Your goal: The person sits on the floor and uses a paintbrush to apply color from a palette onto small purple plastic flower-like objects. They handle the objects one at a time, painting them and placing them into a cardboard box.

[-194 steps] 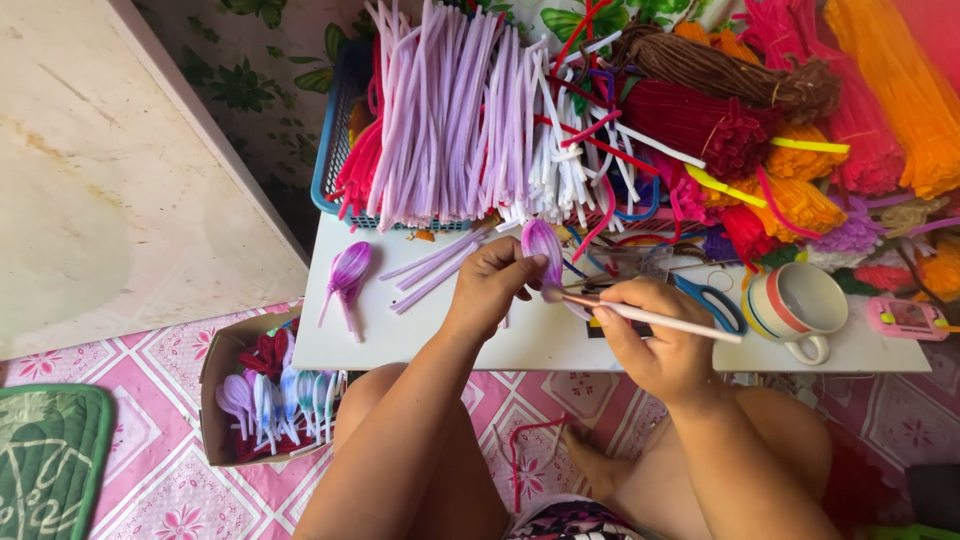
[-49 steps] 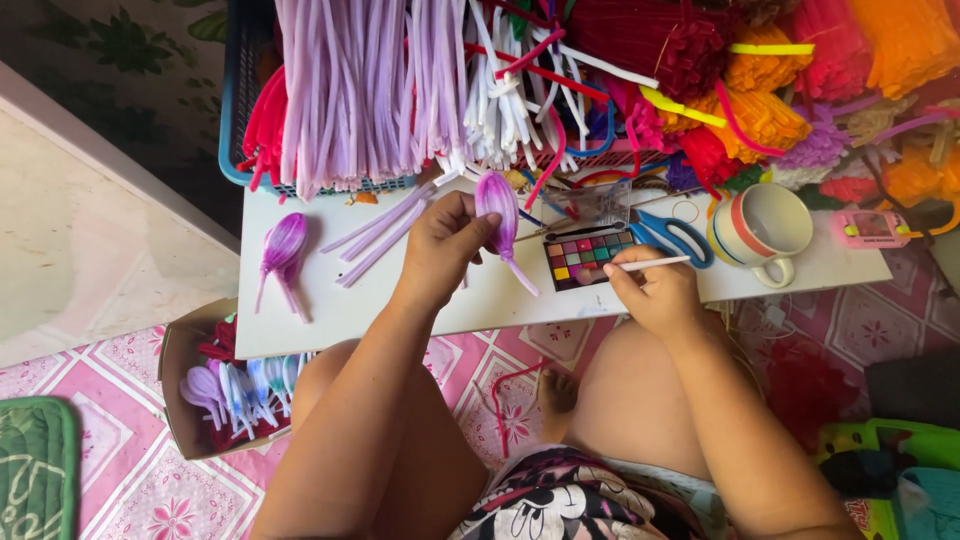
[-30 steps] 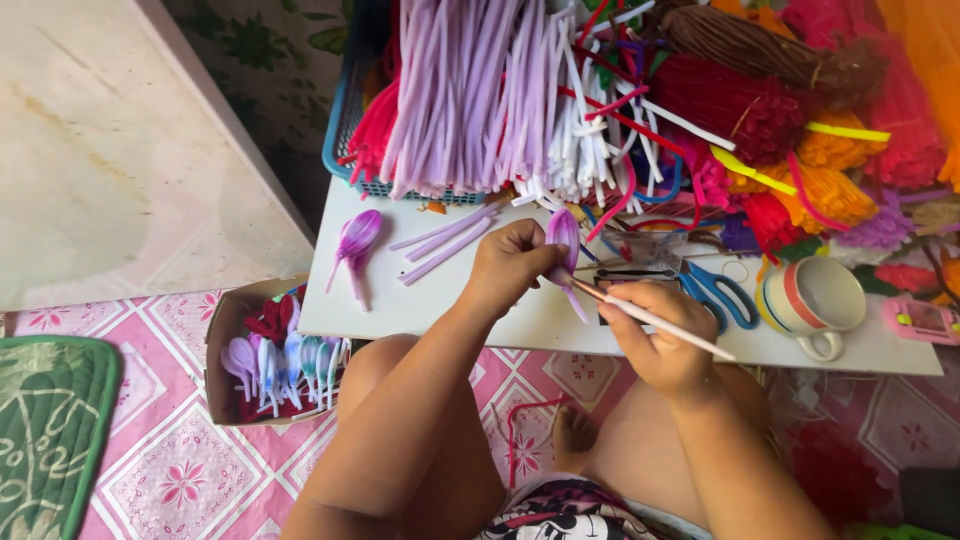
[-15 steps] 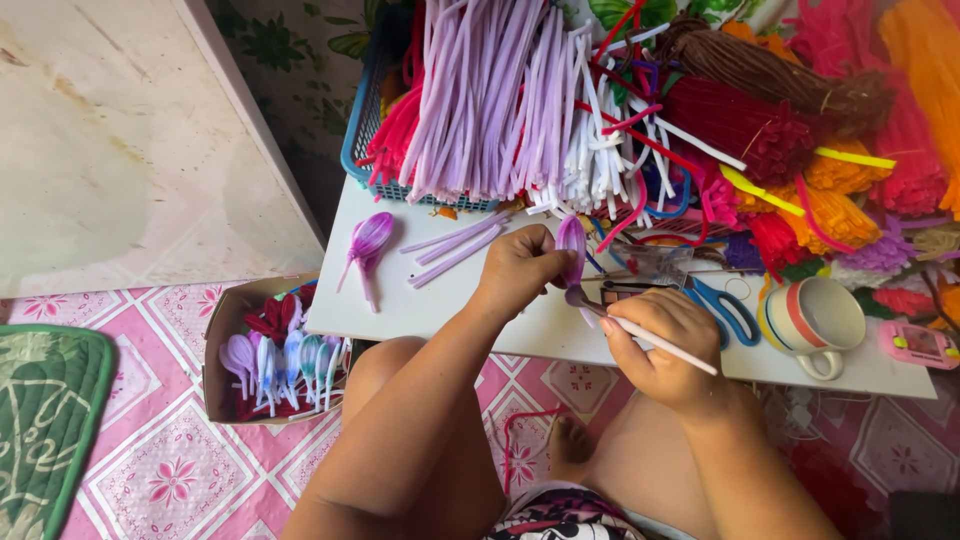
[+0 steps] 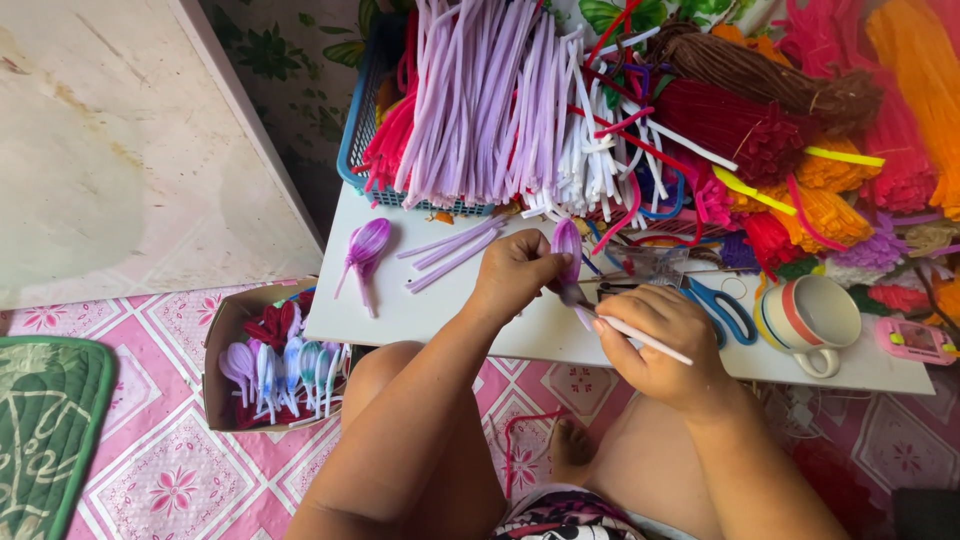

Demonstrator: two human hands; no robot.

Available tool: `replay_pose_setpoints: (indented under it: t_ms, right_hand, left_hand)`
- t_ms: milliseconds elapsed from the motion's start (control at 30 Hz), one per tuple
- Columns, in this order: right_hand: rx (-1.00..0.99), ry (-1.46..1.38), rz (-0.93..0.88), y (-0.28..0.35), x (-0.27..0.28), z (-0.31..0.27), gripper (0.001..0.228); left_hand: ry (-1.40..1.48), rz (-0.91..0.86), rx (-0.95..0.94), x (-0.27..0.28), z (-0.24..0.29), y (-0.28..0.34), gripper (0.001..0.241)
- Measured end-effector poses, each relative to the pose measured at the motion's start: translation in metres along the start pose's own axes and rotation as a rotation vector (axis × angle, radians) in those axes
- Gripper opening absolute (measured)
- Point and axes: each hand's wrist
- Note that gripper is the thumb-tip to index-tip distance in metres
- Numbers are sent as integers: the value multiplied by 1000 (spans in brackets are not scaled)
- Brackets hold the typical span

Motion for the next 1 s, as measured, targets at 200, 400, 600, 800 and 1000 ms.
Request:
replay_pose_setpoints:
  t_ms: [200, 400, 600, 800, 1000]
  right_hand:
    - [-27, 23, 9, -3, -1, -2, 6]
    - [-122, 9, 102, 12, 4, 8, 9]
    - [-204, 21, 84, 19, 15, 1, 9]
    - [-309, -54, 39, 33, 11, 5, 7]
    - [-819, 135, -40, 115, 31, 67, 13]
  left_hand:
    - [6, -23, -30, -3, -25, -16, 18]
    - [149, -52, -53, 2, -24, -15, 14]
    - [227, -104, -66, -2, -43, -26, 15]
    - [229, -125, -68, 2, -48, -28, 16]
    - [214, -148, -62, 2, -56, -35, 15]
Point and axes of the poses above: each hand's wrist, its own y-axis away from the middle knuckle, its own x-axis out of the back of the hand, z = x × y, and after that the axes turned 3 degrees about y, right-handed
